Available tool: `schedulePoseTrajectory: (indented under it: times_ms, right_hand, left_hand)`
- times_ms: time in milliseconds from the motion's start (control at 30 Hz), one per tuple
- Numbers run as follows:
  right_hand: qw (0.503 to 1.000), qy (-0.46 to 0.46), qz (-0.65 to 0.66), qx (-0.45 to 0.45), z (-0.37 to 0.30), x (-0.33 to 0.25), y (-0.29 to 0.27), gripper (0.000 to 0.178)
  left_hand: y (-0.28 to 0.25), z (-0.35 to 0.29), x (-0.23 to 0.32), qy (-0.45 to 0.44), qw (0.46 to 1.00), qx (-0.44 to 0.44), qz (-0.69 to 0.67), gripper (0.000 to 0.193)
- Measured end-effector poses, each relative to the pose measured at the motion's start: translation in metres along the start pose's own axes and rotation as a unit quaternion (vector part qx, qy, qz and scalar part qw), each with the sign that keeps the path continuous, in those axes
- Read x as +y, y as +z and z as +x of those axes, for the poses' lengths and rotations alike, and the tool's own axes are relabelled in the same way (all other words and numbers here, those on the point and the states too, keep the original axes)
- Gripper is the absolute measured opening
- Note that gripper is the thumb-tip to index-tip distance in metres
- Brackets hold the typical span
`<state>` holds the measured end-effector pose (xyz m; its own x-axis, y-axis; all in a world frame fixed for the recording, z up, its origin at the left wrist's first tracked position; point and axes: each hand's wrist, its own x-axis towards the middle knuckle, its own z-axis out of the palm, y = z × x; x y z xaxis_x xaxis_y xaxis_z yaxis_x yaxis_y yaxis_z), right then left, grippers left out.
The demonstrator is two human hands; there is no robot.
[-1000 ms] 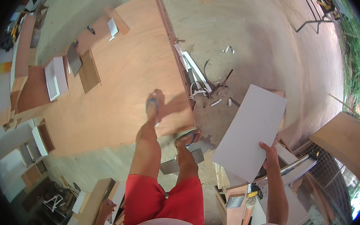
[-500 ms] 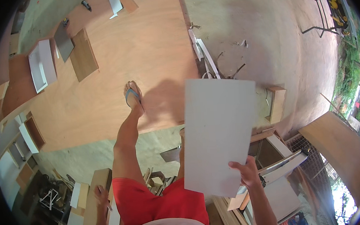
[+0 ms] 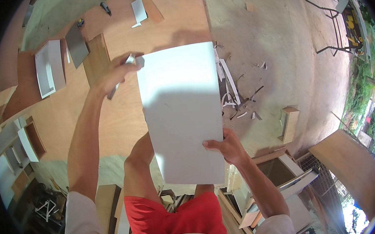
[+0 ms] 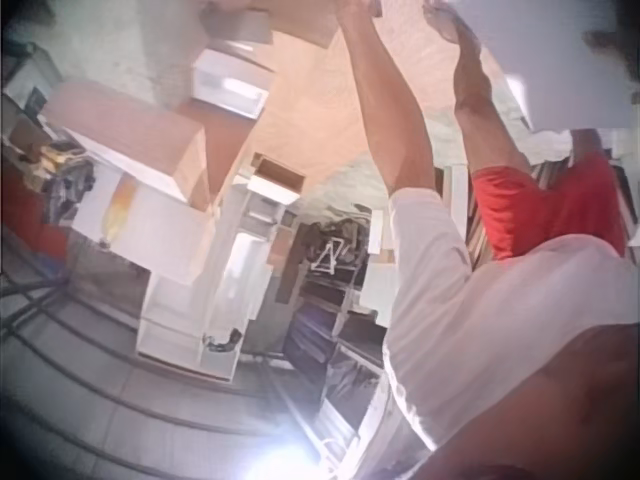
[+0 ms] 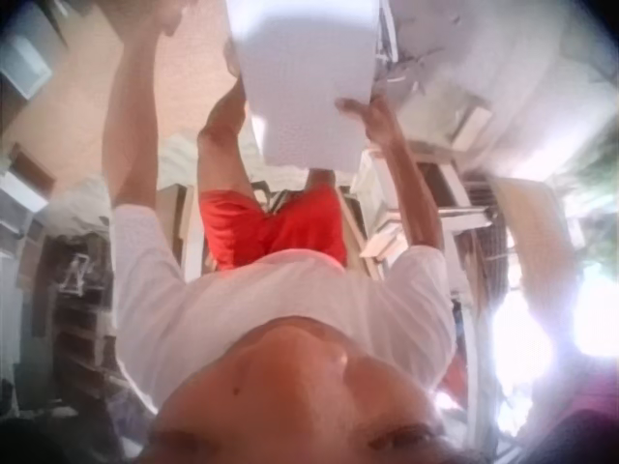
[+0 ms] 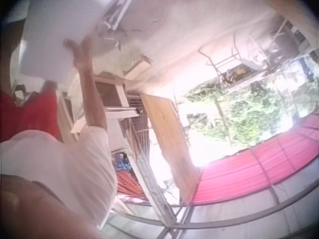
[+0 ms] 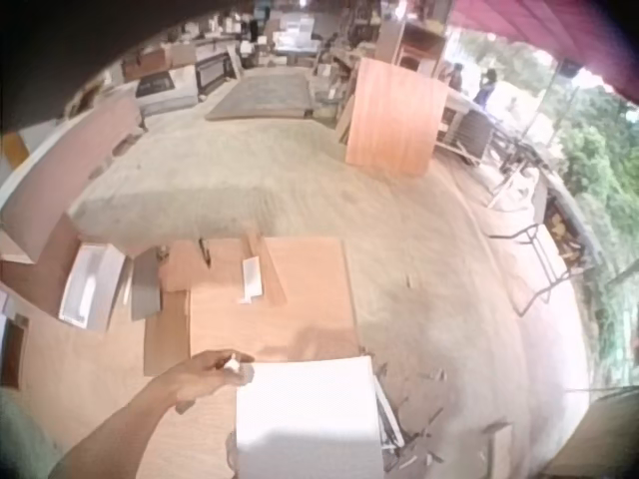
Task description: The person applies glue to the edges of a white wooden drawer frame using a bottle, then picks up a white panel and positions it against the glued frame. The person works in a cluttered workshop with various tools and materials visible.
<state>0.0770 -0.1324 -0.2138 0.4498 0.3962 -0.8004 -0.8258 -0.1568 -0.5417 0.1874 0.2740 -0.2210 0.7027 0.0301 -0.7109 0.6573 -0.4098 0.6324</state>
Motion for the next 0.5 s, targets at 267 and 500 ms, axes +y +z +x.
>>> schedulePoseTrajectory:
  times_ms: [267,500]
  right_hand:
    - [0.995,-0.031,-0.096,0.007,0.048,-0.016,0.008,0.037]
    - [0.989,-0.029,-0.144,0.001,0.057,0.001,-0.029,0.043]
  left_hand:
    - [-0.039,0.086,-0.009,0.003,0.995,-0.053,0.082,0.035]
    - [0.007,0.089,-0.007,0.037,0.992,-0.056,0.110,0.037]
